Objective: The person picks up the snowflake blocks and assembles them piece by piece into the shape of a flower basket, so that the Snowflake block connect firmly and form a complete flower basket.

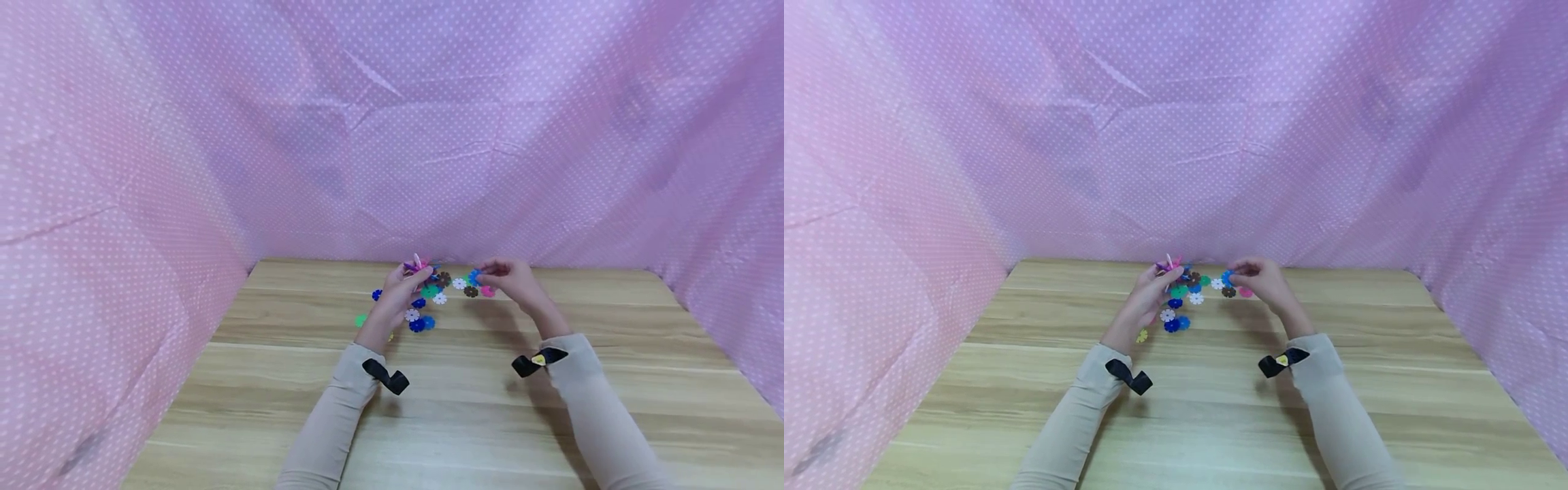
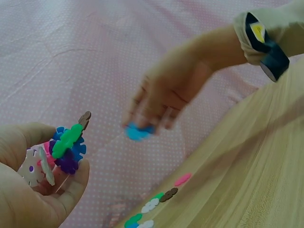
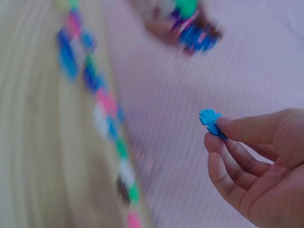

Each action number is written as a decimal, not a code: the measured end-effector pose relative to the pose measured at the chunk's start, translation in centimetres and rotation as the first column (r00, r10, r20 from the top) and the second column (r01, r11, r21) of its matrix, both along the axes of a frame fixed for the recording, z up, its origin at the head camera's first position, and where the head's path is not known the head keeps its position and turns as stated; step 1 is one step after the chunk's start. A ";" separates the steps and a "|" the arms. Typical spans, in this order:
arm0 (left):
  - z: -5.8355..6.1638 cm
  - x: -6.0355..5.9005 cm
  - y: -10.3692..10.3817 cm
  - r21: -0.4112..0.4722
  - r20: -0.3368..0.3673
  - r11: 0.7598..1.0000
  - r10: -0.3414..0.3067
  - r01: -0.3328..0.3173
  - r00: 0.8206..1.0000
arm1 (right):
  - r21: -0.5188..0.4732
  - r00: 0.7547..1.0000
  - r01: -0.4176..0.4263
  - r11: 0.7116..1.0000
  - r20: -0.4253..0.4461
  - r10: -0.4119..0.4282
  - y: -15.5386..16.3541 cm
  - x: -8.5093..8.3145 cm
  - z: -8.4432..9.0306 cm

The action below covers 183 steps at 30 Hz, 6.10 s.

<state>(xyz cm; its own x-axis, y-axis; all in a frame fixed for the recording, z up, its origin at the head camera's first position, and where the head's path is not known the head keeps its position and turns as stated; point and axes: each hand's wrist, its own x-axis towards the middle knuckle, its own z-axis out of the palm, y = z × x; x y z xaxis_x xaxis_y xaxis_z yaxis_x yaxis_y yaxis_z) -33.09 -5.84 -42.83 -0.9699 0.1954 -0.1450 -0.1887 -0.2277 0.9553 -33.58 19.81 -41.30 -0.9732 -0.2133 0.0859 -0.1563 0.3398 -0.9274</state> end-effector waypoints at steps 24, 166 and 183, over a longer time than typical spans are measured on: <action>-0.5 0.1 0.2 -0.058 -0.037 0.998 0.001 -0.003 0.999 | -0.098 0.967 0.077 0.992 -0.236 -0.099 -5.9 1.0 1.0; -0.6 0.2 0.6 -0.032 -0.119 0.992 0.114 -0.119 0.986 | -0.170 0.989 0.043 0.984 -0.132 -0.066 -5.0 0.6 1.7; -0.7 0.4 0.9 -0.067 -0.108 0.992 0.101 -0.109 0.989 | -0.130 0.972 0.078 0.988 -0.208 -0.104 -6.7 1.6 1.2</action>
<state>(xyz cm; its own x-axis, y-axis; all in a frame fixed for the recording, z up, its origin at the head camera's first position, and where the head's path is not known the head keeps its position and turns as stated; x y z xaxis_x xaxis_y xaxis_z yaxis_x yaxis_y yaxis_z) -32.66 -4.97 -43.55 -0.9951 0.0844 -0.0519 -0.0657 -0.1699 0.9833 -31.99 13.15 -40.08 -0.9442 -0.0997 0.3139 -0.3291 0.2500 -0.9106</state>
